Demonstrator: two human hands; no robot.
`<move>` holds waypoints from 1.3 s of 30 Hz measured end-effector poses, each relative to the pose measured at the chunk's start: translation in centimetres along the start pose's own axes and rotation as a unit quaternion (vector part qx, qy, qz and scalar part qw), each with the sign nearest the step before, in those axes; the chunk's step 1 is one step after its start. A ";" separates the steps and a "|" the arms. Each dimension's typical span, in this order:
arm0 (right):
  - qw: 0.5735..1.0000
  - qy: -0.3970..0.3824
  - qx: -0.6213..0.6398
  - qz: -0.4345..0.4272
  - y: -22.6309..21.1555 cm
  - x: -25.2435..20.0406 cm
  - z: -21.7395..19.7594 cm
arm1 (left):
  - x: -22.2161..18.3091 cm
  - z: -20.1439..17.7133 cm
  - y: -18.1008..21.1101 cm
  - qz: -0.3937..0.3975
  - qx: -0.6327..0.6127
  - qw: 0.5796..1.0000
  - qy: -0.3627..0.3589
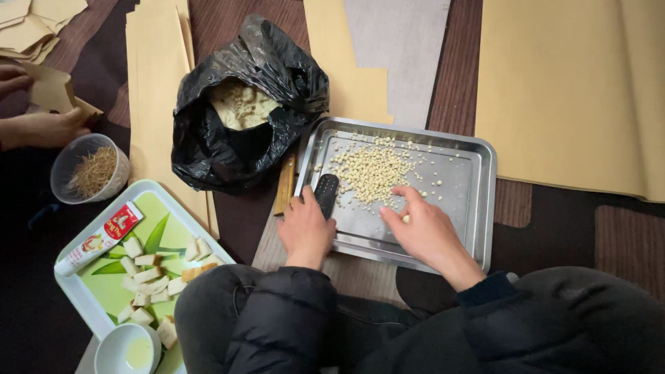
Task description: Sorting small grains or seeds on a metal tray by hand
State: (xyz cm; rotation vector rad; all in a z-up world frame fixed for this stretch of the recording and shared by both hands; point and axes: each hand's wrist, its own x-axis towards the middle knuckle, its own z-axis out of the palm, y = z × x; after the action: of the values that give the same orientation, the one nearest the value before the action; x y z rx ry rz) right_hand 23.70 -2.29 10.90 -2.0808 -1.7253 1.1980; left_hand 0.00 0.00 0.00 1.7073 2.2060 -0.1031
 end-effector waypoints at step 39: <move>0.999 0.014 0.018 -0.022 0.6 -0.3 0.1 | -3.1 -5.8 0.7 0.056 0.029 0.997 0.046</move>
State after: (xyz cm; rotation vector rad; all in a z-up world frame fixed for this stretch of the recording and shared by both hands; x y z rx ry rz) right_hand 24.07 -2.76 10.66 -2.0185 -1.7161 1.1728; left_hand -0.01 -1.16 6.51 1.8973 2.1857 -0.0621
